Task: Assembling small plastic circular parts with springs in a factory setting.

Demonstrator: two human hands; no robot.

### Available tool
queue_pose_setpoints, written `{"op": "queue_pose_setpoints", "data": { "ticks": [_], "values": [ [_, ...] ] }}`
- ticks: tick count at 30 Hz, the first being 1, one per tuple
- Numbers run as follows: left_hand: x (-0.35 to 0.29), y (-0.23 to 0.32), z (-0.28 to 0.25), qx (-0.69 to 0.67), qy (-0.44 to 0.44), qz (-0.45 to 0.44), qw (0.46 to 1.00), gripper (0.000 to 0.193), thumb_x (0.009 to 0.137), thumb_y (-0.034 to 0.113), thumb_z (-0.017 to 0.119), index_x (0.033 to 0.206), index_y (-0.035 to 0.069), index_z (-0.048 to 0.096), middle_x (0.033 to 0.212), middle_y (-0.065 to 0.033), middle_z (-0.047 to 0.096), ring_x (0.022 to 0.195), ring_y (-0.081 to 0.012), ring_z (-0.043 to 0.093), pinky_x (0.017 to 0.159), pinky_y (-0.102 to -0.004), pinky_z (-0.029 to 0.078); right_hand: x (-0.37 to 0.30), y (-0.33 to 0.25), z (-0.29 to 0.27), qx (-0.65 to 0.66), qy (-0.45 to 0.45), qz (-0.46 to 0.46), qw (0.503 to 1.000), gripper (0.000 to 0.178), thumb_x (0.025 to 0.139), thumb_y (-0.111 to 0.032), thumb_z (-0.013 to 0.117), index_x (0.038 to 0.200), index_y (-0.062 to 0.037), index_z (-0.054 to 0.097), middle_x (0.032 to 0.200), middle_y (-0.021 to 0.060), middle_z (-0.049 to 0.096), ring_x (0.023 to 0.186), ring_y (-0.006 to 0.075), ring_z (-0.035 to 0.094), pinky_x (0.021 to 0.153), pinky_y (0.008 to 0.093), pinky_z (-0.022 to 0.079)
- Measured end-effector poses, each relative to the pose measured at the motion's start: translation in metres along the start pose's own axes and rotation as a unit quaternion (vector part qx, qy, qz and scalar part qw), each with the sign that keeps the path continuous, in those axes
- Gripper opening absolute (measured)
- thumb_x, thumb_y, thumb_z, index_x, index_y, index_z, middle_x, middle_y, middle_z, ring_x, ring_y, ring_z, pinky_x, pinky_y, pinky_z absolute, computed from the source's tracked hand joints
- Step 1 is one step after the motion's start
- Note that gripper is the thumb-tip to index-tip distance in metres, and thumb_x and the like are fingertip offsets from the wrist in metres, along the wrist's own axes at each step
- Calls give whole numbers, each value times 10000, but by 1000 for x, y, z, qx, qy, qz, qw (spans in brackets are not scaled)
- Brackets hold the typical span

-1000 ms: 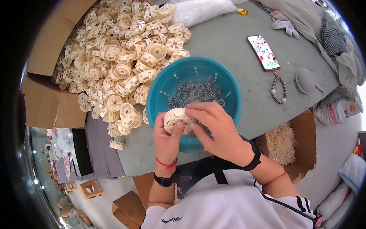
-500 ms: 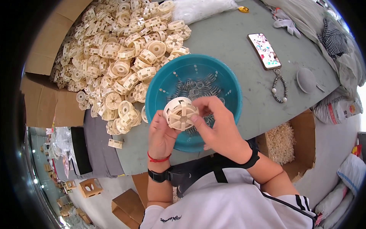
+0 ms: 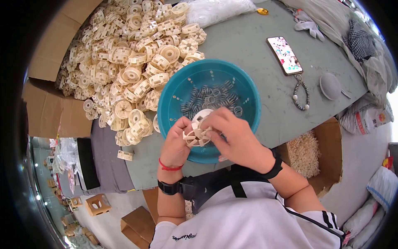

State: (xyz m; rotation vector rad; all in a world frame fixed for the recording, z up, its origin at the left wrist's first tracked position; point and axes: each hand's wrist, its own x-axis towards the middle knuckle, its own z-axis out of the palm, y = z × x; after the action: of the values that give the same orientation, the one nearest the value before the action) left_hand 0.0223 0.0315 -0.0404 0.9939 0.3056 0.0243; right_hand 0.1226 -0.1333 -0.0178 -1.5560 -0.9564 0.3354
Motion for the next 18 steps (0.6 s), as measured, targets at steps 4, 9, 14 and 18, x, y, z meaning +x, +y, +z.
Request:
{"op": "queue_pose_setpoints", "data": {
  "ticks": [4,9,14,18],
  "values": [
    [0,-3,2,-23,19,5,1000,132,924,194,521,905,64,506,929,-65,609,846,-145,597,763,-286,485,-3,8,3,37,-6,28,999,174,801,22,577,968,-12,539,940,77,531,795,160,561,696,269,475],
    [-2,-1,15,182,165,182,952,104,905,135,546,899,42,501,1144,-136,568,984,-169,571,834,-299,458,-4,13,-18,202,30,110,973,182,839,-7,569,1011,-20,511,928,32,546,832,89,543,727,229,465],
    [-12,4,-3,615,158,314,706,75,845,78,586,854,26,531,1290,-175,470,1128,-292,508,948,-367,391,-16,19,-68,189,154,79,967,169,847,-7,552,1011,-26,518,923,16,561,818,82,545,745,226,451],
    [-73,8,-32,366,252,293,847,156,864,163,545,840,12,520,1267,-204,483,1141,-286,489,953,-380,379,-66,56,-143,89,246,99,960,184,833,-33,514,1015,-27,540,932,13,566,874,79,508,807,229,394]
  ]
}}
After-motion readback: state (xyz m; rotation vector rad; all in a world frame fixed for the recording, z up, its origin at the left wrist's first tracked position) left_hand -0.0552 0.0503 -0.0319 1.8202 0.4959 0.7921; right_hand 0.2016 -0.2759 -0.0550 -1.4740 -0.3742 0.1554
